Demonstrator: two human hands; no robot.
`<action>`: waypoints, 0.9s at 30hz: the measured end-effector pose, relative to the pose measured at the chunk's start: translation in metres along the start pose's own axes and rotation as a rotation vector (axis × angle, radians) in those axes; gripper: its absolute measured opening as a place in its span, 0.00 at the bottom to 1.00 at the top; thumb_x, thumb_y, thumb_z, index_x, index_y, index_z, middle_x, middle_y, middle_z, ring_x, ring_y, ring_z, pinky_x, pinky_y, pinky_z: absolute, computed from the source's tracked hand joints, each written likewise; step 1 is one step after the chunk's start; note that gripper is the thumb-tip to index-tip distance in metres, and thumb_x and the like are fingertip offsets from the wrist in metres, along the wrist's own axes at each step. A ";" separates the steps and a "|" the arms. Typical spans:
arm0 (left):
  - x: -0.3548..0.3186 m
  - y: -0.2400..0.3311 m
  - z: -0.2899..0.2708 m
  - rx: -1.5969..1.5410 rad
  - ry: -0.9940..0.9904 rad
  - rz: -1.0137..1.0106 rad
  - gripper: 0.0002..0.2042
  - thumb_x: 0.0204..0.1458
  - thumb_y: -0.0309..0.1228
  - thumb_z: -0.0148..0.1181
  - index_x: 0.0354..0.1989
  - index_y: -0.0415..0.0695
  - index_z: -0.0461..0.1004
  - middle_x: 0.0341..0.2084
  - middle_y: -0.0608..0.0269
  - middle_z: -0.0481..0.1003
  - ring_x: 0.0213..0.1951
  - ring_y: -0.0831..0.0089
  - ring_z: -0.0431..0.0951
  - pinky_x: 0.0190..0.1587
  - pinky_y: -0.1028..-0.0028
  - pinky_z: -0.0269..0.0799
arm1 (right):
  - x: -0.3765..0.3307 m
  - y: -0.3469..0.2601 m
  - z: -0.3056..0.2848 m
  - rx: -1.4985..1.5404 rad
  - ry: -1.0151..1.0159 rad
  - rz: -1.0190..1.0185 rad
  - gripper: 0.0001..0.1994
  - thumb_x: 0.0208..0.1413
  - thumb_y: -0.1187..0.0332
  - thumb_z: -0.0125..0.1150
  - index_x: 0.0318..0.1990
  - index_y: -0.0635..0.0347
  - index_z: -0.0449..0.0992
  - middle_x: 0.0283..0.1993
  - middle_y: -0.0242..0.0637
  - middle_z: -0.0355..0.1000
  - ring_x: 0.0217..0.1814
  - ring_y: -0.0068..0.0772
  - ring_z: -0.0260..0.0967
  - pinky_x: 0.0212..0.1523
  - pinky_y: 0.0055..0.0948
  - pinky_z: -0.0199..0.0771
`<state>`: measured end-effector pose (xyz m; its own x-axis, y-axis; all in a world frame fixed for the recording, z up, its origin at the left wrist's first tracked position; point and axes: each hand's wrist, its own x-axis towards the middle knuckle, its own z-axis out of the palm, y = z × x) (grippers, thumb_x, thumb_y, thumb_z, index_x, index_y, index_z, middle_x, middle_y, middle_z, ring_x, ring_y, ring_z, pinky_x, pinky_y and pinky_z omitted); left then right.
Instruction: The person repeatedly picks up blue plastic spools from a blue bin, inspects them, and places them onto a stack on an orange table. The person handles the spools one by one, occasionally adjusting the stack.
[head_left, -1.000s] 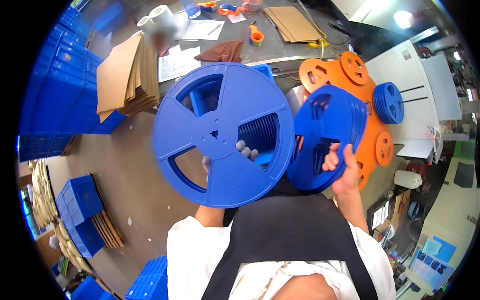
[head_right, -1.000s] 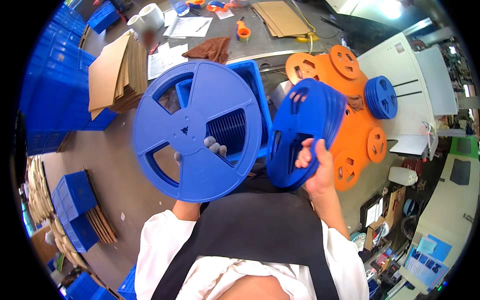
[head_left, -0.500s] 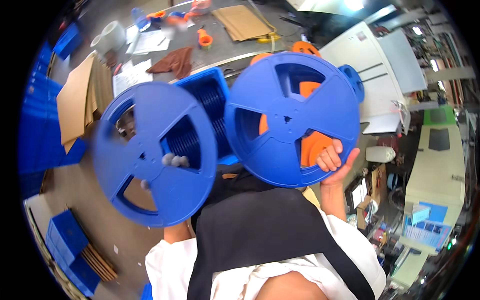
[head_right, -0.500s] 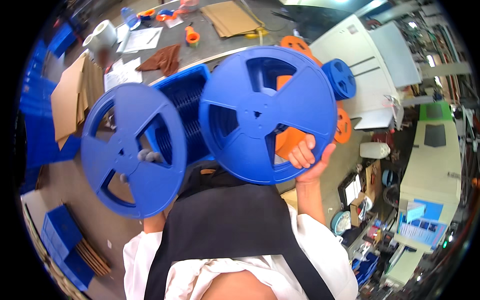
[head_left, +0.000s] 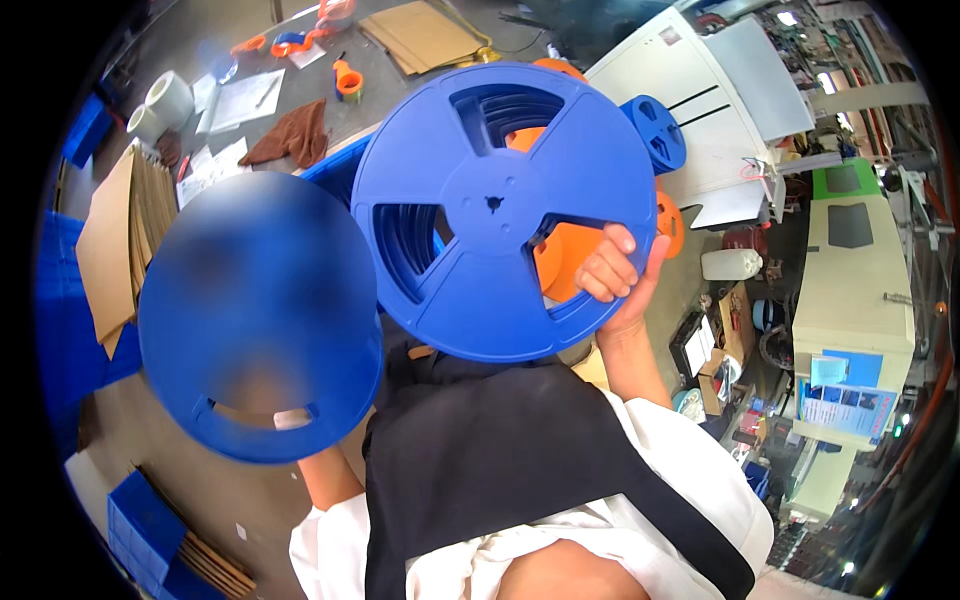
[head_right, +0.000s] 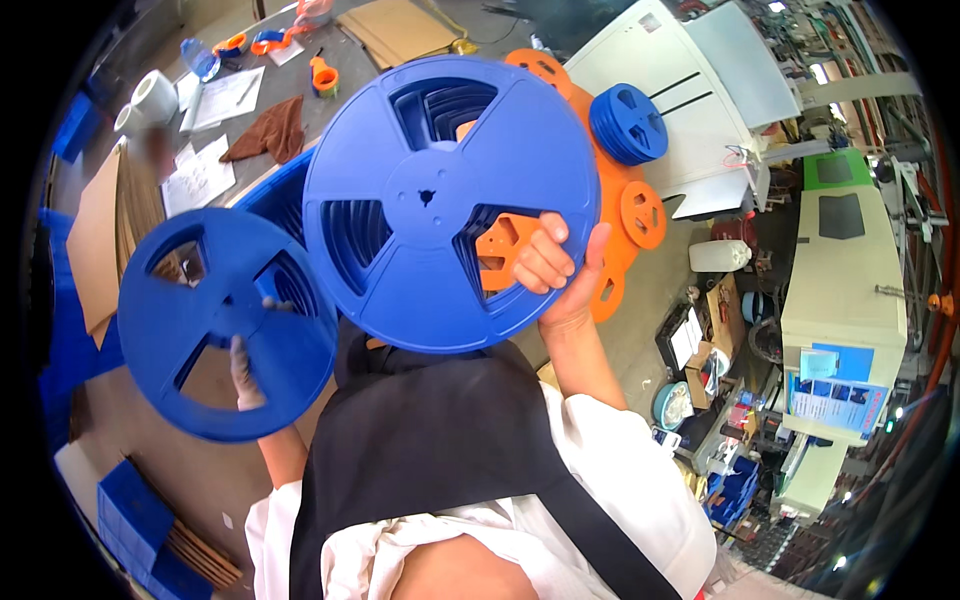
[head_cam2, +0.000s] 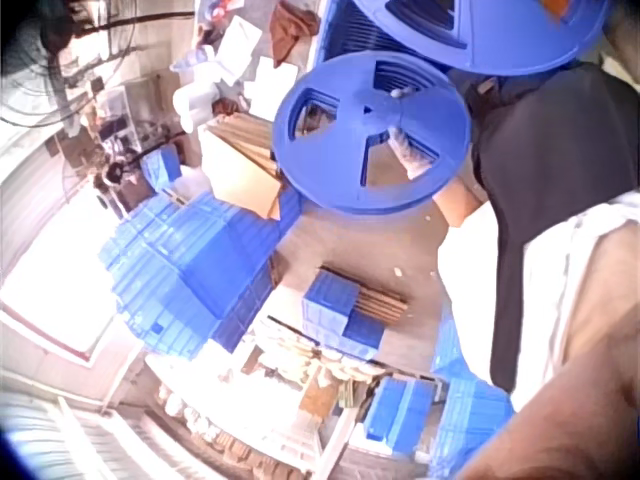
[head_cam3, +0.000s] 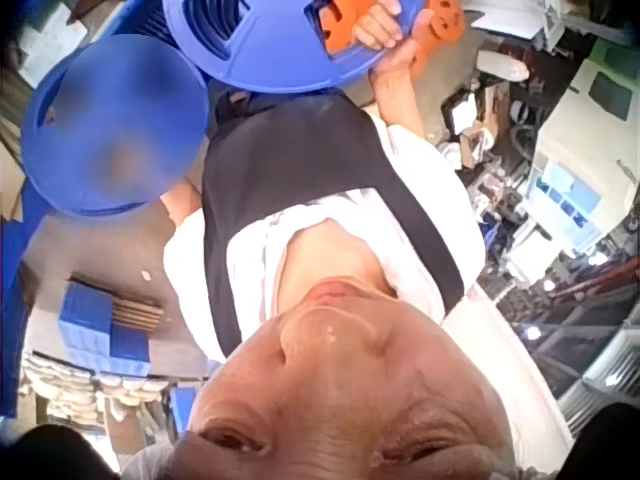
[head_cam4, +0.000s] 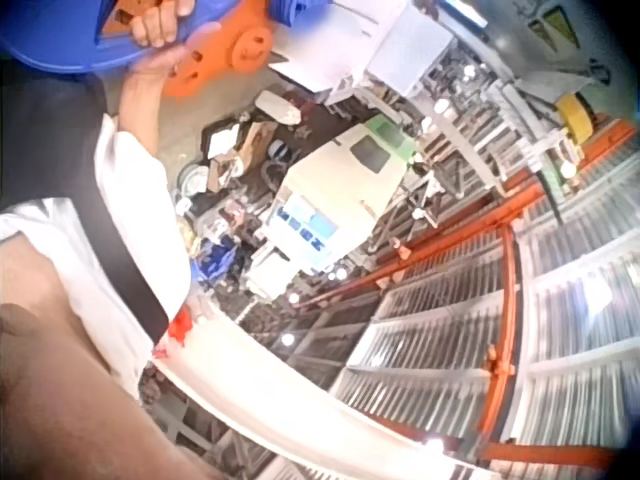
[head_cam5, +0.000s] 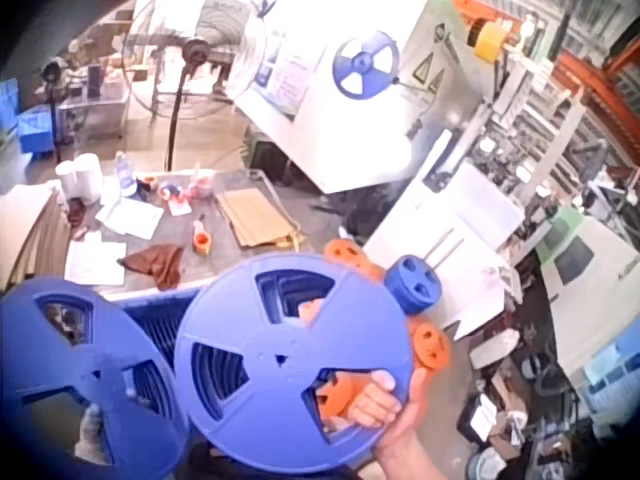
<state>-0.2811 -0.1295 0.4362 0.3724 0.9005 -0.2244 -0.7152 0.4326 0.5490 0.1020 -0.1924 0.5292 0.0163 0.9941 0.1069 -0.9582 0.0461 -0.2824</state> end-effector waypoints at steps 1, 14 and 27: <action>0.003 -0.009 -0.008 0.259 0.086 0.068 0.31 0.55 0.48 0.59 0.60 0.38 0.63 0.54 0.53 0.70 0.55 0.60 0.70 0.61 0.61 0.65 | -0.002 0.002 -0.001 0.012 0.007 0.000 0.24 0.58 0.42 0.57 0.37 0.56 0.65 0.17 0.20 0.53 0.17 0.15 0.50 0.21 0.19 0.51; 0.061 -0.083 0.047 0.408 -0.242 -0.300 0.27 0.57 0.36 0.59 0.63 0.40 0.62 0.53 0.55 0.71 0.51 0.63 0.75 0.54 0.67 0.72 | 0.025 0.118 0.039 -0.829 0.187 0.456 0.29 0.48 0.44 0.69 0.40 0.63 0.70 0.23 0.34 0.67 0.23 0.23 0.64 0.25 0.21 0.63; 0.043 -0.026 0.025 -0.415 -0.156 -0.321 0.34 0.44 0.44 0.68 0.57 0.36 0.67 0.49 0.49 0.73 0.56 0.54 0.71 0.65 0.55 0.61 | 0.012 0.046 0.001 -0.768 0.759 0.264 0.21 0.62 0.56 0.55 0.48 0.68 0.72 0.41 0.48 0.77 0.42 0.40 0.77 0.45 0.36 0.78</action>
<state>-0.2323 -0.1034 0.4322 0.6712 0.7168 -0.1888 -0.7127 0.6941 0.1014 0.0578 -0.1783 0.5189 0.2601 0.7715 -0.5806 -0.5304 -0.3883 -0.7536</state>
